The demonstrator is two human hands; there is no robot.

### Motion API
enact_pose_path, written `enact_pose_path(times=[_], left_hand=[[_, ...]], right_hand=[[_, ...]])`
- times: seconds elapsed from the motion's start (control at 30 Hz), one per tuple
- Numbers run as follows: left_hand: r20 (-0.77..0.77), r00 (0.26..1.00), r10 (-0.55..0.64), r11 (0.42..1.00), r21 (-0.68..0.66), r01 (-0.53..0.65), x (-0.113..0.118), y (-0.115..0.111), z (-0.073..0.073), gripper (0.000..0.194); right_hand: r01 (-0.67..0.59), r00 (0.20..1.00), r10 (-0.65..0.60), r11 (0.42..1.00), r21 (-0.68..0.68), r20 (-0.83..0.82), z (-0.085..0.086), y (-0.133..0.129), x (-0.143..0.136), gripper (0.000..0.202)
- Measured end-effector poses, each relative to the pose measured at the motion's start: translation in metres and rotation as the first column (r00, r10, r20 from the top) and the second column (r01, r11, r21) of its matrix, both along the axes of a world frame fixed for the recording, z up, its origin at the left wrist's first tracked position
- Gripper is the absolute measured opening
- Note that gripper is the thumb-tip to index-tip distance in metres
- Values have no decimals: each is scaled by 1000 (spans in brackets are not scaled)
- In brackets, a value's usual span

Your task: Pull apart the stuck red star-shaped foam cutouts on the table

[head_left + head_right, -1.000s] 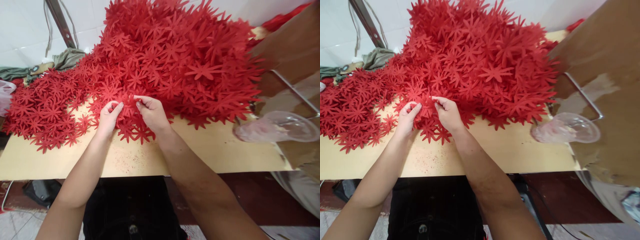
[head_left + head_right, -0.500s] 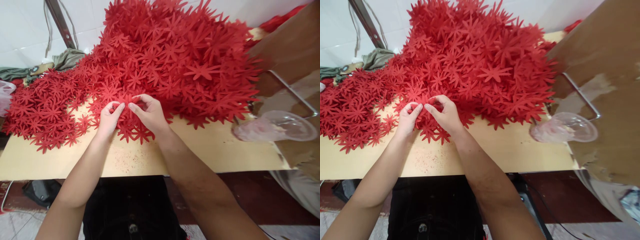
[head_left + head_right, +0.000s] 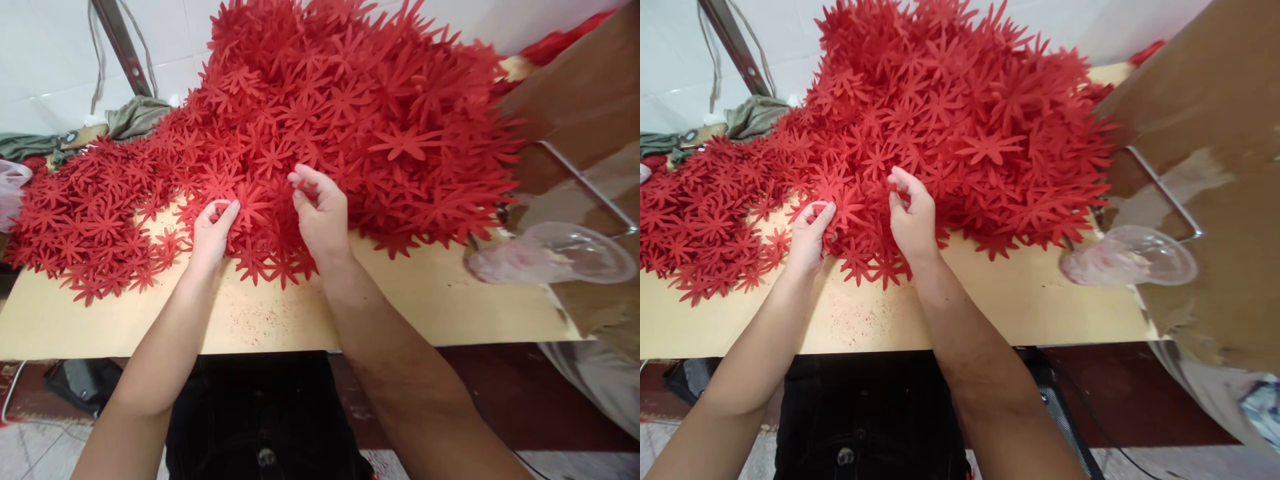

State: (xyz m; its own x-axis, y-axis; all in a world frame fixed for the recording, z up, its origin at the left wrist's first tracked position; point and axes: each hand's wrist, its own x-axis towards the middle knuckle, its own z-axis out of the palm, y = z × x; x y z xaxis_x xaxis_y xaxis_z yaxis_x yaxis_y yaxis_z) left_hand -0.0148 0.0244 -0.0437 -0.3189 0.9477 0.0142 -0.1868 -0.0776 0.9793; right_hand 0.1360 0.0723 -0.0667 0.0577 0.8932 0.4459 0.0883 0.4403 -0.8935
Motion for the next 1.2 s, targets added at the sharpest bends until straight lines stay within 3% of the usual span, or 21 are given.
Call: enact_pose_path(times=[0.1,0.2,0.3,0.5,0.73,0.83,1.03,1.2], left_hand=[[6,1000,0,1000,4,0,3,-2,1,31],[9,1000,-23,1000,15,23,7,-4,2,32],[4,999,-44,999,11,44,9,-4,1,32],[8,997,-72,997,11,72,8,-3,0,31],[60,998,-7,1000,10,6,2,-2,5,33],[60,998,-18,1000,-2,18,2,-2,6,33],[38,999,-36,999,-2,36,3,-3,7,31],[50,986,-157,987,-18,158,7,-6,9,32]], right_hand=[[81,983,-100,989,126,153,7,-7,0,40],[-41,975,11,991,129,224,14,-18,-7,29],[-165,971,161,986,9,174,14,-22,-14,15],[-255,966,257,961,-110,-1,8,-16,-15,10],[-48,995,46,999,-20,-88,1,-1,-5,19],[-51,994,50,999,-4,-97,-2,1,-5,17],[-20,990,5,994,-104,-143,3,-5,-12,23],[3,993,-15,995,-101,-120,13,-10,-10,36]])
